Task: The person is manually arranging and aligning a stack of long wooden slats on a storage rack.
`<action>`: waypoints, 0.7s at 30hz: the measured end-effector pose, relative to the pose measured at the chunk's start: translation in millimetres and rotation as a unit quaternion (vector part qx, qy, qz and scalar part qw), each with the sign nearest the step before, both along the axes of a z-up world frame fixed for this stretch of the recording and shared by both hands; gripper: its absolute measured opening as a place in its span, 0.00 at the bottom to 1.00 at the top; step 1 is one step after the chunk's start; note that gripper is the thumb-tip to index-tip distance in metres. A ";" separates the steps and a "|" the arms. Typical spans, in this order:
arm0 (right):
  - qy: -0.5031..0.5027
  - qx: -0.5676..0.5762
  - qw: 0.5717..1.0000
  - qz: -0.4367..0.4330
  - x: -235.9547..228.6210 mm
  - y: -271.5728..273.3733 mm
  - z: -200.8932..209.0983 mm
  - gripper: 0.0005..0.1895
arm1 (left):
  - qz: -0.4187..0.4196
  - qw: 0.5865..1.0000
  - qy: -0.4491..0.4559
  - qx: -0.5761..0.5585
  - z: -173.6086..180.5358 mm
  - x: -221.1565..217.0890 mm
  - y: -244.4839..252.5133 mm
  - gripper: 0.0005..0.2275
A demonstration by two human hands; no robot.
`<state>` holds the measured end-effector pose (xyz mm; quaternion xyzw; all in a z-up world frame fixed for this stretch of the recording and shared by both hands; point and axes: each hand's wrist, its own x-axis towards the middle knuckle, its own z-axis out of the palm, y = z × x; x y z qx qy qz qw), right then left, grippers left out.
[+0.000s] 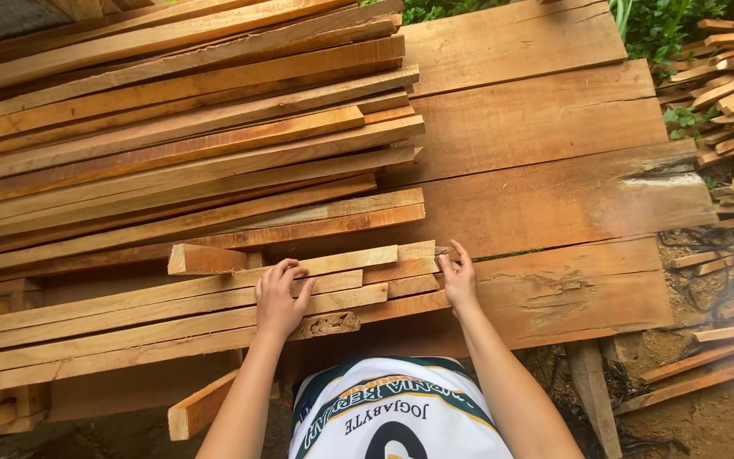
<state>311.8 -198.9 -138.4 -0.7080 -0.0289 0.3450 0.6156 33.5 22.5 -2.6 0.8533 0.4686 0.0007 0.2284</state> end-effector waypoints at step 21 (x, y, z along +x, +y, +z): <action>-0.037 0.025 0.998 -0.033 -2.0 1.2 17.2 0.21 | 0.018 1.000 0.021 -0.001 5.9 8.9 1.5 0.10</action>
